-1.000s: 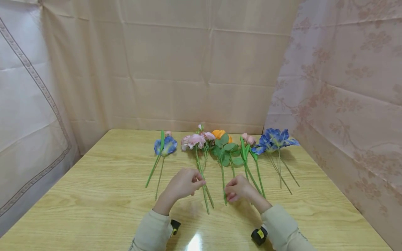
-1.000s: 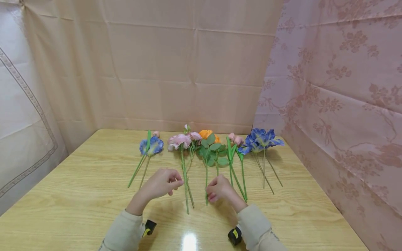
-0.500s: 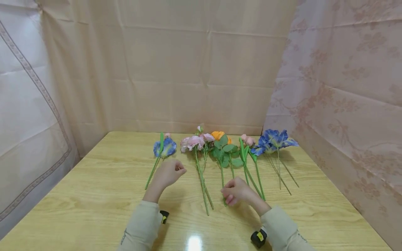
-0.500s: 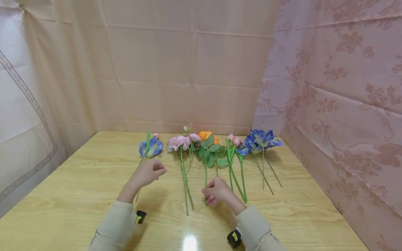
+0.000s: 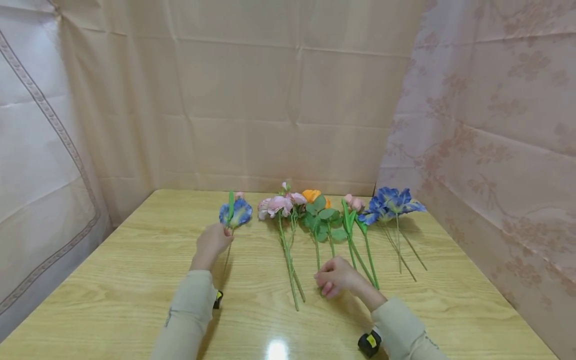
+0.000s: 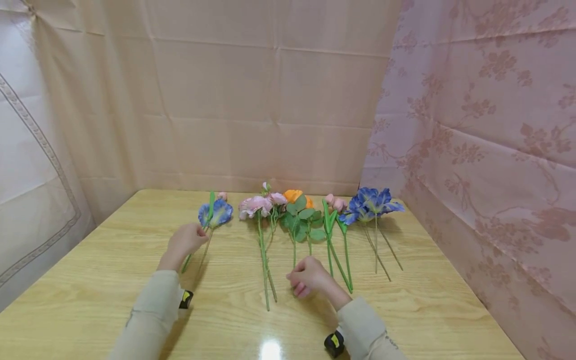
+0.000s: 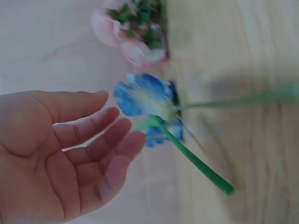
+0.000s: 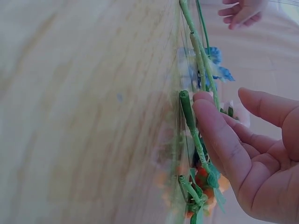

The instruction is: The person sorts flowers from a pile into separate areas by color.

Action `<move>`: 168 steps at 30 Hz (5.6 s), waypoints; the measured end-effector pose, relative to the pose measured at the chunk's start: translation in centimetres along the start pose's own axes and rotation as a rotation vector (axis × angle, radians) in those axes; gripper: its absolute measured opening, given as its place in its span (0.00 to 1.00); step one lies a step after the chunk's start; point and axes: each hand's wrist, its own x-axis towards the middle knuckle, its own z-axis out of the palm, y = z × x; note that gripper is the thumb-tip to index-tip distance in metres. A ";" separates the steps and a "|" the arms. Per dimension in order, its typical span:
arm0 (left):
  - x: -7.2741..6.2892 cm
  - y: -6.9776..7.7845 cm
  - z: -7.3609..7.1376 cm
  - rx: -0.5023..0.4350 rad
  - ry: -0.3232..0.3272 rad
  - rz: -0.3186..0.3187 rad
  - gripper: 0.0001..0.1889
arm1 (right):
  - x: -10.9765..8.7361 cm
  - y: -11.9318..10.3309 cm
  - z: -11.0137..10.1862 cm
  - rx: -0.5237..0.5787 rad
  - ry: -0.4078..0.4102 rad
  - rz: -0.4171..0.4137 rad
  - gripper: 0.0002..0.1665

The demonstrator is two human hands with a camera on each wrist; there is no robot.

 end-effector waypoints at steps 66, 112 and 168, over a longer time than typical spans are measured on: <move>-2.2 1.9 -1.0 -0.189 -0.024 0.087 0.07 | -0.2 -0.4 0.6 0.013 -0.073 -0.026 0.12; -5.9 11.1 3.2 -0.356 -0.192 0.537 0.09 | -1.0 -3.7 3.4 0.076 0.172 -0.404 0.08; -6.7 9.8 3.4 -0.292 -0.382 0.603 0.07 | -2.4 2.1 -7.1 -0.051 0.271 0.149 0.05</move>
